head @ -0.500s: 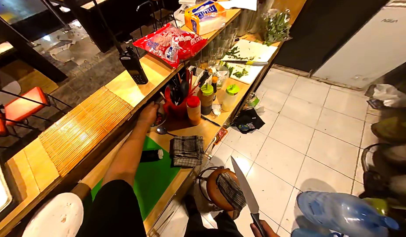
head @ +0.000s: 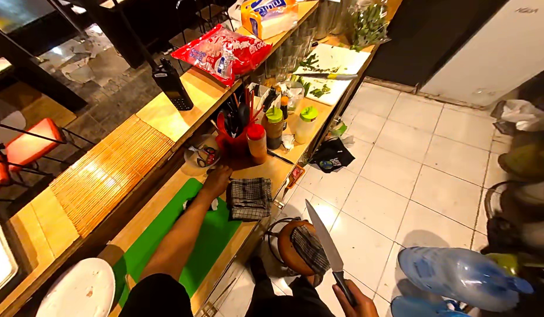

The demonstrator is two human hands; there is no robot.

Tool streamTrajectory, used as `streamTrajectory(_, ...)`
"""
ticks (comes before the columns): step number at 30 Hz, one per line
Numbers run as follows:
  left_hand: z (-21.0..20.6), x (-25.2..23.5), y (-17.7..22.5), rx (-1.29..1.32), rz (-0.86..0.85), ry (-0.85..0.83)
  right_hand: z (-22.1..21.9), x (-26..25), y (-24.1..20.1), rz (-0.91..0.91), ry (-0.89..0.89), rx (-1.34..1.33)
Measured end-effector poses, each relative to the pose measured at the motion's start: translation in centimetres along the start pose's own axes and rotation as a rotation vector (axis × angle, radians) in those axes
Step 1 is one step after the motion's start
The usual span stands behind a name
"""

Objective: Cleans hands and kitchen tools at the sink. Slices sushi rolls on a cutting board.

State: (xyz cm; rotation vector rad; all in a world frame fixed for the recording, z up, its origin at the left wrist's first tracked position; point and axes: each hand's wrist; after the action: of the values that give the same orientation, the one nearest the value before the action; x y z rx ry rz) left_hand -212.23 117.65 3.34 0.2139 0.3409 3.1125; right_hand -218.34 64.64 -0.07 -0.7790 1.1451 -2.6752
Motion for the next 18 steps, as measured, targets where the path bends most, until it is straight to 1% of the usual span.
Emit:
streamTrajectory(4,0.6,0.5,-0.1,-0.012,-0.015,-0.012,-0.4,0.2,0.6,-0.015,0.014,-0.001)
streamTrajectory(6,2.1,0.9,0.4,-0.024,0.002,0.008,-0.4,0.4,0.9,-0.021,0.021,-0.005)
streamTrajectory(8,3.8,1.3,0.3,-0.033,0.005,0.108,-0.5,0.6,1.0,-0.029,0.027,-0.021)
streamTrajectory(10,5.6,1.0,-1.2,-0.031,0.013,0.206,-0.6,0.7,1.0,-0.033,0.027,-0.026)
streamTrajectory(12,7.1,0.1,-3.5,-0.015,0.052,0.214,-0.6,0.7,0.9,-0.029,0.023,-0.022)
streamTrajectory(14,7.9,-0.6,-4.9,-0.025,0.122,0.178,-0.7,0.7,0.7,-0.024,0.022,-0.013)
streamTrajectory(16,8.9,-0.9,-3.8,-0.024,0.185,0.202,-0.6,0.3,0.8,-0.024,0.025,-0.018)
streamTrajectory(18,8.8,-0.8,-0.2,-0.023,0.148,0.286,-0.8,0.0,0.9,-0.024,0.041,-0.028)
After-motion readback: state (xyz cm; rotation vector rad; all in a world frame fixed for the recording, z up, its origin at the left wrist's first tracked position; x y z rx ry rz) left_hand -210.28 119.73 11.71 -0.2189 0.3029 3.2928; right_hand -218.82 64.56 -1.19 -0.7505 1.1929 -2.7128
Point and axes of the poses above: each hand's wrist, its own x-axis away from the middle knuckle, its own z-axis out of the back of the hand, y = z × x, and after that the axes turned 12 degrees about -z, right-handed
